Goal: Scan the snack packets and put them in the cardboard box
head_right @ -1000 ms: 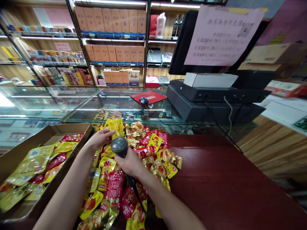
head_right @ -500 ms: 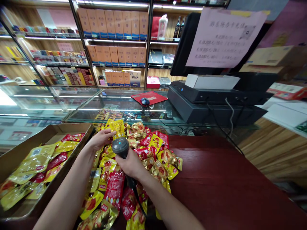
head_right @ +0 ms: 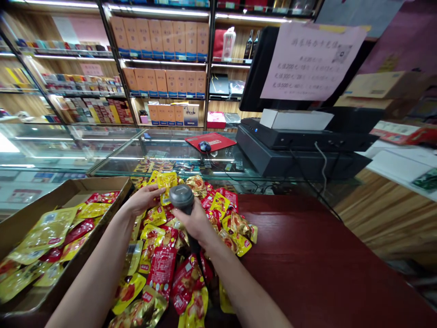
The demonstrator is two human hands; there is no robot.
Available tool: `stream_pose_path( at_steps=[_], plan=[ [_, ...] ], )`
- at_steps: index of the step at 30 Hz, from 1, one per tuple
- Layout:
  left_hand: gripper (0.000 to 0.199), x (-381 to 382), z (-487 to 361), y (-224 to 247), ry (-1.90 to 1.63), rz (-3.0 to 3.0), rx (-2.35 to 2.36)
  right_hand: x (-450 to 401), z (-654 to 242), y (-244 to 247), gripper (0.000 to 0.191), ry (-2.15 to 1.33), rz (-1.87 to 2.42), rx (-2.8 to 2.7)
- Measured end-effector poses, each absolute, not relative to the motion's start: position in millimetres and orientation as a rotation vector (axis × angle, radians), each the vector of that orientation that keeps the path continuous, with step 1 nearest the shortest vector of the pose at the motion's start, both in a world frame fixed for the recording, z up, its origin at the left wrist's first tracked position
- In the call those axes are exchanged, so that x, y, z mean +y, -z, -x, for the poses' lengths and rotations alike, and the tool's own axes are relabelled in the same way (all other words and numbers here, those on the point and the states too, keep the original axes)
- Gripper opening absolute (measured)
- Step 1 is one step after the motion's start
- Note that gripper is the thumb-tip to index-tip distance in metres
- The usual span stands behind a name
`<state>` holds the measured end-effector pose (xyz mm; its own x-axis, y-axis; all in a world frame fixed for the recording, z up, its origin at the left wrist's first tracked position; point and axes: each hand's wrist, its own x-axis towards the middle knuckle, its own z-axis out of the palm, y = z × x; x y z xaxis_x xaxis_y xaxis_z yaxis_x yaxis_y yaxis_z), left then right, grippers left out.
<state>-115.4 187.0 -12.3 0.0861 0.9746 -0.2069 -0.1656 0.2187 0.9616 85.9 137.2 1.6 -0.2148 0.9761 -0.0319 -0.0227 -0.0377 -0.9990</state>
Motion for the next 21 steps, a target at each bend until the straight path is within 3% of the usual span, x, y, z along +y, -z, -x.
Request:
stream_pose_path(
  at_steps=[7,12,17,21],
  plan=[
    [0.029,163,106,-19,-1.094,-0.911,1.153,171,-81,-31,0.014,-1.857,1.028,-0.944],
    [0.043,121,132,-57,-1.236,-0.850,1.118,162,-43,-54,0.004,-2.023,0.909,-0.899],
    [0.047,78,196,-79,-1.314,-0.867,1.152,143,20,-73,0.006,-2.193,0.758,-1.005],
    [0.049,53,252,-89,-1.393,-0.820,1.263,130,80,-84,0.020,-2.328,0.591,-1.112]
  ],
)
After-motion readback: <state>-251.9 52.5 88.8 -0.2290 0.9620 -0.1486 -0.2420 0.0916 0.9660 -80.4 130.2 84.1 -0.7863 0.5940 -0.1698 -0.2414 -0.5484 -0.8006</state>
